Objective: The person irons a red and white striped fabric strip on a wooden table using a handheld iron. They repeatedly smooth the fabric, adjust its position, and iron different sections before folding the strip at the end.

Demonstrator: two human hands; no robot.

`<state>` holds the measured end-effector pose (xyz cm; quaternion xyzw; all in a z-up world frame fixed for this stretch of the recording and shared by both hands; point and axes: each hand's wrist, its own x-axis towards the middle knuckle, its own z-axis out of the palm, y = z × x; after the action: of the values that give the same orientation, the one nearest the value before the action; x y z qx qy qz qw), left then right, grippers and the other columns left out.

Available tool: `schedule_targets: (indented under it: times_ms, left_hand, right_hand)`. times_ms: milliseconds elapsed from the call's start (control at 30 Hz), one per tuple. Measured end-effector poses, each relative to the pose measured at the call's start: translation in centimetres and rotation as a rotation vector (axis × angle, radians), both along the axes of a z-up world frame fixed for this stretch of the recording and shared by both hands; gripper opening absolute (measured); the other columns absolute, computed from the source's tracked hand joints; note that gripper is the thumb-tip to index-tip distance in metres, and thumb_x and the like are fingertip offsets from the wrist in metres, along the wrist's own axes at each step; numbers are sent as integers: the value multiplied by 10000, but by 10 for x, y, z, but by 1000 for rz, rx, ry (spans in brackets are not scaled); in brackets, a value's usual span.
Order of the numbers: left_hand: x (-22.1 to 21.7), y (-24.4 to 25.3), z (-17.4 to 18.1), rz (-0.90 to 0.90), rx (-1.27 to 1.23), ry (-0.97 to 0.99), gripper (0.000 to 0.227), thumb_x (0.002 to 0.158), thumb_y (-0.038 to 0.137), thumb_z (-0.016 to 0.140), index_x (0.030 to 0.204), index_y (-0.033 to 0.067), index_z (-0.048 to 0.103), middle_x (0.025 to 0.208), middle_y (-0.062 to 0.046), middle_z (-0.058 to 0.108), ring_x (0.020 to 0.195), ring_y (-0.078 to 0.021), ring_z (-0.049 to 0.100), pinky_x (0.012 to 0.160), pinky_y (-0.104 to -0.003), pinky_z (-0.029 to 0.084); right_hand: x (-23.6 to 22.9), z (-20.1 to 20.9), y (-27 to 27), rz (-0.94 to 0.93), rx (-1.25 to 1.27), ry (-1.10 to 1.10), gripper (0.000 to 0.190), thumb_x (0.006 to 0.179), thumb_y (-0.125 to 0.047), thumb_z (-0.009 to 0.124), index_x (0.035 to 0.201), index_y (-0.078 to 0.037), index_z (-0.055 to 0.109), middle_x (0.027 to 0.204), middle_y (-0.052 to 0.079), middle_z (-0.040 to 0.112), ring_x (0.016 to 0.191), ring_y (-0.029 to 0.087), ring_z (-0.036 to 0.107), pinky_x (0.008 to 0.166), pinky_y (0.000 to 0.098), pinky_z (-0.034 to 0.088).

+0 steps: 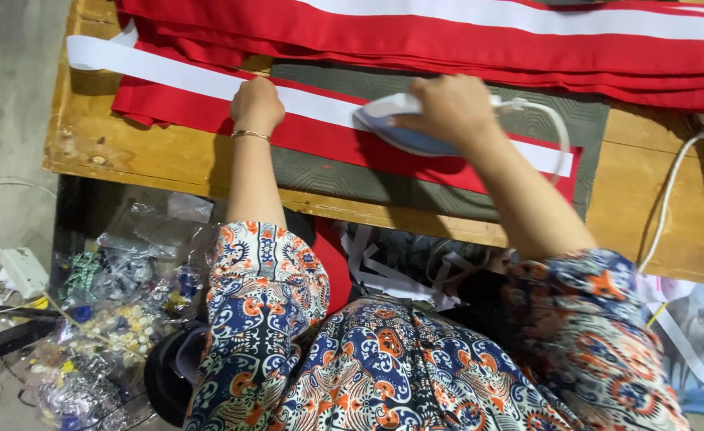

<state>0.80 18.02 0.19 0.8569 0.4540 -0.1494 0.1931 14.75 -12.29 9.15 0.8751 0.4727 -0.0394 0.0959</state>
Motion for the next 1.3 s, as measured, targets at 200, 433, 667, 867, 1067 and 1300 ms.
schedule_targets:
  times_ms: [200, 433, 667, 867, 1067, 1300]
  left_hand:
    - [-2, 7, -5, -30, 14, -37, 175, 937, 81, 608, 993, 125, 768, 1140, -172, 722, 1058, -417, 690, 773, -494, 584]
    - [-5, 10, 3, -47, -23, -35, 279, 903, 47, 570, 973, 174, 808, 1150, -191, 710, 1053, -454, 681, 806, -500, 566]
    - [-7, 3, 7, 10, -48, -67, 304, 897, 26, 560, 1012, 198, 782, 1176, -129, 700, 1030, -407, 676, 753, -484, 571]
    - [-7, -1, 8, -88, 17, -97, 240, 861, 361, 773, 793, 133, 744, 917, -85, 736, 907, -381, 686, 683, -495, 547]
    - [-4, 2, -5, -74, 60, -102, 122, 851, 251, 756, 861, 129, 760, 986, -131, 740, 943, -402, 695, 690, -507, 575]
    - [-1, 1, -3, -49, 49, -19, 175, 922, 94, 644, 1068, 51, 730, 1168, -197, 701, 1055, -439, 677, 768, -522, 585]
  right_hand:
    - [-28, -27, 109, 1, 196, 13, 749, 954, -893, 511, 989, -170, 704, 644, 40, 684, 547, 276, 669, 411, 412, 460]
    - [-25, -19, 80, 185, 104, 54, 693, 975, -820, 512, 1100, -167, 707, 651, 34, 708, 583, 307, 701, 449, 430, 487]
    - [-20, -29, 71, -21, 242, 57, 640, 963, -773, 573, 1056, -157, 718, 672, 40, 707, 580, 324, 697, 433, 448, 495]
    - [-10, -12, -22, -23, 83, 70, 708, 945, -879, 485, 1019, -202, 680, 713, 74, 734, 665, 347, 737, 529, 476, 556]
    - [46, -22, -199, -92, -8, -165, 692, 962, -904, 470, 930, -225, 603, 666, 73, 686, 583, 323, 703, 498, 428, 551]
    - [92, -50, -302, -24, -103, -549, 676, 1027, -952, 470, 920, -293, 572, 643, -38, 604, 584, 194, 659, 520, 341, 528]
